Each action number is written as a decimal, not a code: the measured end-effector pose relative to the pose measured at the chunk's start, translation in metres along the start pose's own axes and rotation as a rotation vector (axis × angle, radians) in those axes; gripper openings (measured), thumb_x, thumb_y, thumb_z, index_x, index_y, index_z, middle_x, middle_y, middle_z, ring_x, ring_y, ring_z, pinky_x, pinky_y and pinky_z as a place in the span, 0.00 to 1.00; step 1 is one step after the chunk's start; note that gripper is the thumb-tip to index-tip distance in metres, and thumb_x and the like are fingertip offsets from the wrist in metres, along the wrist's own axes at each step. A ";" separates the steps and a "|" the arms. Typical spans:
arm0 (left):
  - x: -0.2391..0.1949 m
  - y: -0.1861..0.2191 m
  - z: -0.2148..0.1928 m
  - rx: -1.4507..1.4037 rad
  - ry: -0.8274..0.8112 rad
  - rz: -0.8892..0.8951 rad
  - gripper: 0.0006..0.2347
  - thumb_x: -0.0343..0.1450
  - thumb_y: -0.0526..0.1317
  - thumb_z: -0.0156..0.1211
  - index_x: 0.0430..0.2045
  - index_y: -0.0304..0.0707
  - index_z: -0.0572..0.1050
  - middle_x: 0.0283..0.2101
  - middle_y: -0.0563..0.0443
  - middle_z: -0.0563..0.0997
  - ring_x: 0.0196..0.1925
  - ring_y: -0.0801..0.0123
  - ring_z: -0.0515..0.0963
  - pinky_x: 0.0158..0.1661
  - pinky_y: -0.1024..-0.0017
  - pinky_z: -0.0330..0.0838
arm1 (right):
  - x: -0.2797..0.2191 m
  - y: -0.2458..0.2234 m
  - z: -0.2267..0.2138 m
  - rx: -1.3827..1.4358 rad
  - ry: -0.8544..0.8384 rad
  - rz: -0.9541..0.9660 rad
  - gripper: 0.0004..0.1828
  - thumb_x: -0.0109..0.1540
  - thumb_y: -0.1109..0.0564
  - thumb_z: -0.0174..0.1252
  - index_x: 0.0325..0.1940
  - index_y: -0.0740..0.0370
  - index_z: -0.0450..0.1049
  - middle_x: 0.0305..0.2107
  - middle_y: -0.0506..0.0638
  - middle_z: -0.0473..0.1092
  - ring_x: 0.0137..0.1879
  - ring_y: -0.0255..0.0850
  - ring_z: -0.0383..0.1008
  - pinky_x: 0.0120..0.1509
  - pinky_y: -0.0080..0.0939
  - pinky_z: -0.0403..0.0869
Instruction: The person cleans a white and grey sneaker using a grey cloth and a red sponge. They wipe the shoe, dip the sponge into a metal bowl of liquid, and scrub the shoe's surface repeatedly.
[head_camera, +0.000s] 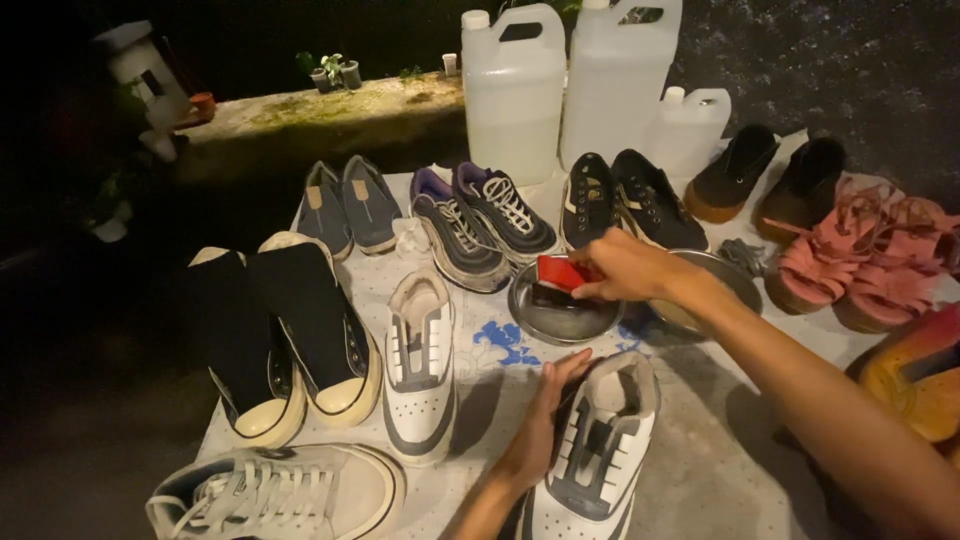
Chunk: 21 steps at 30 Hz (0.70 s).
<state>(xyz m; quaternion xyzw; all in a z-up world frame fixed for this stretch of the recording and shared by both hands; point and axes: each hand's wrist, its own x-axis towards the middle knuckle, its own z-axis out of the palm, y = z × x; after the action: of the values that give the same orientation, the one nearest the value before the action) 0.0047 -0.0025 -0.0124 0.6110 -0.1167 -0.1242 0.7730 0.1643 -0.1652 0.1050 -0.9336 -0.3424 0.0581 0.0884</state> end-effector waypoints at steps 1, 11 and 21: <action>-0.002 0.004 0.001 0.000 -0.001 0.001 0.39 0.69 0.69 0.23 0.69 0.46 0.62 0.73 0.44 0.65 0.76 0.60 0.60 0.72 0.56 0.44 | -0.001 0.002 0.004 0.000 0.001 0.000 0.14 0.62 0.50 0.67 0.42 0.62 0.78 0.18 0.49 0.71 0.26 0.42 0.70 0.34 0.41 0.66; -0.003 0.008 0.001 -0.045 -0.038 -0.042 0.37 0.70 0.67 0.28 0.70 0.45 0.59 0.75 0.42 0.61 0.77 0.55 0.59 0.71 0.52 0.50 | -0.017 0.032 0.043 0.244 0.507 -0.078 0.35 0.60 0.47 0.64 0.67 0.64 0.68 0.61 0.55 0.69 0.34 0.36 0.81 0.50 0.41 0.77; 0.000 0.008 -0.001 -0.022 -0.054 0.015 0.28 0.75 0.59 0.29 0.66 0.49 0.67 0.74 0.45 0.62 0.77 0.59 0.59 0.71 0.56 0.52 | -0.012 0.051 0.064 0.201 0.691 -0.163 0.34 0.60 0.47 0.65 0.67 0.64 0.69 0.55 0.59 0.75 0.46 0.42 0.76 0.54 0.44 0.74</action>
<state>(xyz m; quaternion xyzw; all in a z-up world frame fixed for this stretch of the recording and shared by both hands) 0.0056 0.0004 -0.0049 0.5982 -0.1405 -0.1362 0.7771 0.1764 -0.2036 0.0323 -0.8543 -0.3582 -0.2347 0.2945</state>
